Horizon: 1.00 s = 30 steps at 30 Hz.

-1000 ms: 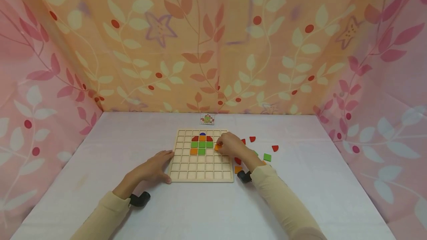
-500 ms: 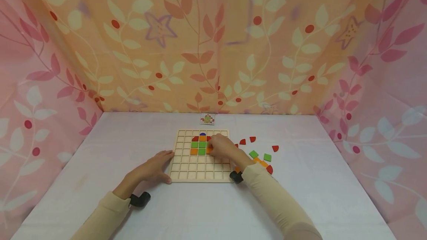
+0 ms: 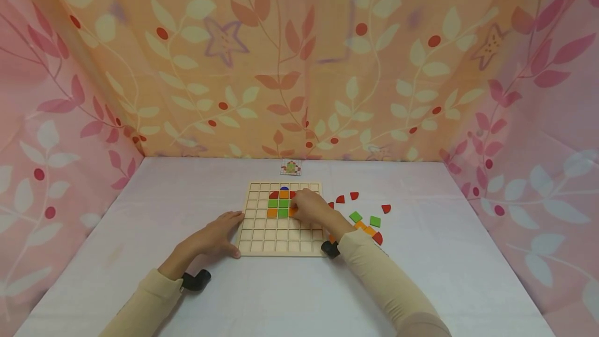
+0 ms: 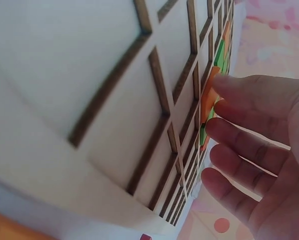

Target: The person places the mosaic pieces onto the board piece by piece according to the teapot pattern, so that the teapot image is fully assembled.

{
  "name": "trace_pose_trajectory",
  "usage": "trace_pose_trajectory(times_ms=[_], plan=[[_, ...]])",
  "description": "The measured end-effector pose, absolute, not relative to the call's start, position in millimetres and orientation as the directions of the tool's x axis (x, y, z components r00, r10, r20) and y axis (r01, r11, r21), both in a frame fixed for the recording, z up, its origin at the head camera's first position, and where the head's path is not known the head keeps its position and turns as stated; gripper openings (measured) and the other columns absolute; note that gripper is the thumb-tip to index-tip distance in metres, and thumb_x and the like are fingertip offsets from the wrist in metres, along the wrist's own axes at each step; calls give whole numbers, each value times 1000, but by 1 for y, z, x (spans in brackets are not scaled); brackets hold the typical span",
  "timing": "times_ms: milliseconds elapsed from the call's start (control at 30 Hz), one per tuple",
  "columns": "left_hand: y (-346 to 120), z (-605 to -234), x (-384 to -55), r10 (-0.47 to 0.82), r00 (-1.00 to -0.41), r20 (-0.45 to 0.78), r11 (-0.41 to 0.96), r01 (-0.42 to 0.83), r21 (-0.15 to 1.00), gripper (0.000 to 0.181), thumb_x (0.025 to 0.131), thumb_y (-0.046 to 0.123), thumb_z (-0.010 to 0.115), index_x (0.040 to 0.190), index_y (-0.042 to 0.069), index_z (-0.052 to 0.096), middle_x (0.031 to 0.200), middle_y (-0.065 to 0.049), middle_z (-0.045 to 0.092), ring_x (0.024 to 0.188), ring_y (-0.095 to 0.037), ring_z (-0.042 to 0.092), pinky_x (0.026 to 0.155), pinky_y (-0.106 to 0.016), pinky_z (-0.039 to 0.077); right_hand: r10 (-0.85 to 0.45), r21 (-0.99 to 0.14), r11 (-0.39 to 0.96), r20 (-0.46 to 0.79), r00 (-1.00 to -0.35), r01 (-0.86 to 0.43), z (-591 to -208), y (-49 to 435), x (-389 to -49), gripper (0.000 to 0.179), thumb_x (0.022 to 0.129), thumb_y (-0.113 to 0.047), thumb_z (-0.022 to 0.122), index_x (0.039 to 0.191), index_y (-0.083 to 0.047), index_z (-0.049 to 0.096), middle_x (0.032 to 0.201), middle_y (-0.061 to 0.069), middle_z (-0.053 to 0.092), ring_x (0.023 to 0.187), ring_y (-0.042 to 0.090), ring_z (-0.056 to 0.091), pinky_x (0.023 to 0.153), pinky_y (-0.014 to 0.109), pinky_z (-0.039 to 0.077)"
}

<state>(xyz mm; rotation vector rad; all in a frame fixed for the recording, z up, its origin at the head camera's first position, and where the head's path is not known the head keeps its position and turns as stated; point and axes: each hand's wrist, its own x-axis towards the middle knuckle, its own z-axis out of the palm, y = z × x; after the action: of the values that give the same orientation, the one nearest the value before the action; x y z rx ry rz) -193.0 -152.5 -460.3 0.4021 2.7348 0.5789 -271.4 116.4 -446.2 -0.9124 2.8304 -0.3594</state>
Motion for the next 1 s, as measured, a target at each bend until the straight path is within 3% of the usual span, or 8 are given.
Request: trace_pose_trajectory(times_ms=[400,667,1000], plan=[[-153,-459,-193,326,-909,-258,883,196,427,99,69,28,88,149,2,35,157,-17,33,148,-39,23,116,-60,25,-587,-262,792,-77,-806,-552,-446,117,-270,16,85,-16,73,99,-9,77,96,3,67,93,18,56,88,35,51],[-152,-460,-193,327,-909,-258,880,194,433,99,70,28,88,149,2,35,157,-17,33,148,-39,23,115,-60,25,-549,-335,803,-95,-830,-493,-442,127,-271,16,86,-22,74,96,-11,78,91,0,68,87,15,56,83,33,50],[-153,-459,-193,329,-910,-253,877,194,440,99,69,28,88,149,1,36,157,-18,33,147,-40,24,115,-61,25,-491,-399,810,-60,-869,-430,-432,165,-264,19,86,-21,73,99,-7,77,95,3,69,87,17,59,81,36,52]])
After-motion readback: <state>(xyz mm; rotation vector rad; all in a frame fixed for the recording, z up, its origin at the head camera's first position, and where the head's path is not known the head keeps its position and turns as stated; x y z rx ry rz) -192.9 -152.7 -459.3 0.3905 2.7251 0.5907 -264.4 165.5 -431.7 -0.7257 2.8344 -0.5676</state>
